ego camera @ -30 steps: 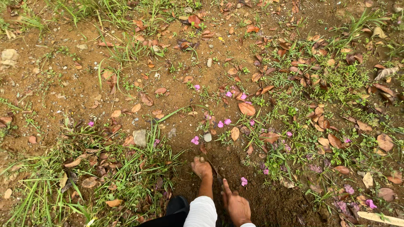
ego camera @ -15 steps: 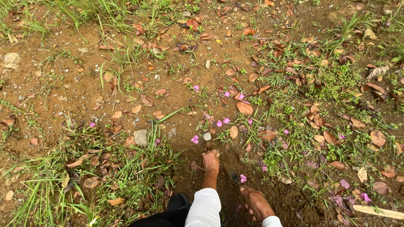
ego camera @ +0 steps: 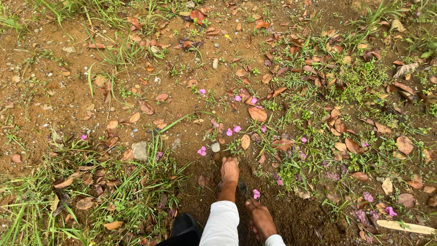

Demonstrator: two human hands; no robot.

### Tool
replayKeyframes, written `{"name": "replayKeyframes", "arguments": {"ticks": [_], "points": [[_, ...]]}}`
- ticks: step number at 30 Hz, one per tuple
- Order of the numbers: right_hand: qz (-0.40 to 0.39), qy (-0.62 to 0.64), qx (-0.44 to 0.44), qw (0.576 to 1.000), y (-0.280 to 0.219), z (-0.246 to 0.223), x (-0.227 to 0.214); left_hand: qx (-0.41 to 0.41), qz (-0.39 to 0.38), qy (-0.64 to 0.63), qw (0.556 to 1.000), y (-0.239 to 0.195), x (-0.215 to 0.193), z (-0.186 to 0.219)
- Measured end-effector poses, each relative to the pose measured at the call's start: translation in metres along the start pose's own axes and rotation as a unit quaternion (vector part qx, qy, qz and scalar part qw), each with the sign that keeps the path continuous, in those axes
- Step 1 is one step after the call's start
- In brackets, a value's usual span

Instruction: The person uses a small hand hoe to loosen the soil and remove weeds from a patch of ground. They repeatedly scrape the soil surface and pull out small plants by hand, discarding the debris nearby.

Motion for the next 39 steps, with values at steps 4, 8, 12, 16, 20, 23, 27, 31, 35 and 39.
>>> {"name": "replayKeyframes", "arguments": {"ticks": [4,8,12,16,20,23,27,31,35,39], "points": [[0.056,-0.223,-0.074,0.970,0.007,-0.038,-0.021,-0.166,0.005,-0.114,0.980,0.003,-0.007,-0.011],[0.071,-0.274,-0.082,0.956,0.008,-0.071,-0.040,-0.252,0.032,-0.207,0.945,0.019,-0.018,-0.015],[-0.006,-0.080,-0.023,0.996,0.011,-0.060,-0.042,-0.194,0.127,-0.192,0.954,0.037,-0.033,-0.018],[-0.063,0.057,-0.022,0.996,0.024,-0.041,-0.032,-0.047,0.029,-0.098,0.994,0.042,-0.027,-0.005],[-0.048,0.086,-0.020,0.995,0.038,-0.034,-0.018,0.039,-0.096,-0.028,0.994,0.039,-0.022,0.017],[-0.044,0.111,-0.015,0.993,0.047,-0.036,-0.006,0.052,-0.138,-0.003,0.989,0.038,-0.027,0.023],[-0.047,0.158,-0.020,0.986,0.051,-0.033,0.011,0.100,-0.065,0.112,0.987,0.051,-0.006,0.016],[-0.068,0.165,-0.015,0.984,0.064,-0.056,0.023,0.119,-0.064,0.171,0.976,0.056,0.026,0.011],[-0.051,0.123,-0.004,0.991,0.069,-0.060,0.022,0.170,0.010,0.264,0.949,0.057,0.040,0.016],[0.003,-0.051,-0.037,0.998,0.079,-0.058,0.008,0.173,-0.010,0.360,0.917,0.061,0.051,0.024]]}}
Point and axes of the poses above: each hand's wrist, its own y-axis towards the middle knuckle, its own x-axis out of the palm, z = x × y, the point moved 5 cm from there along y, towards the middle knuckle, and after that the axes turned 11 degrees about y, right-handed, at the moved point
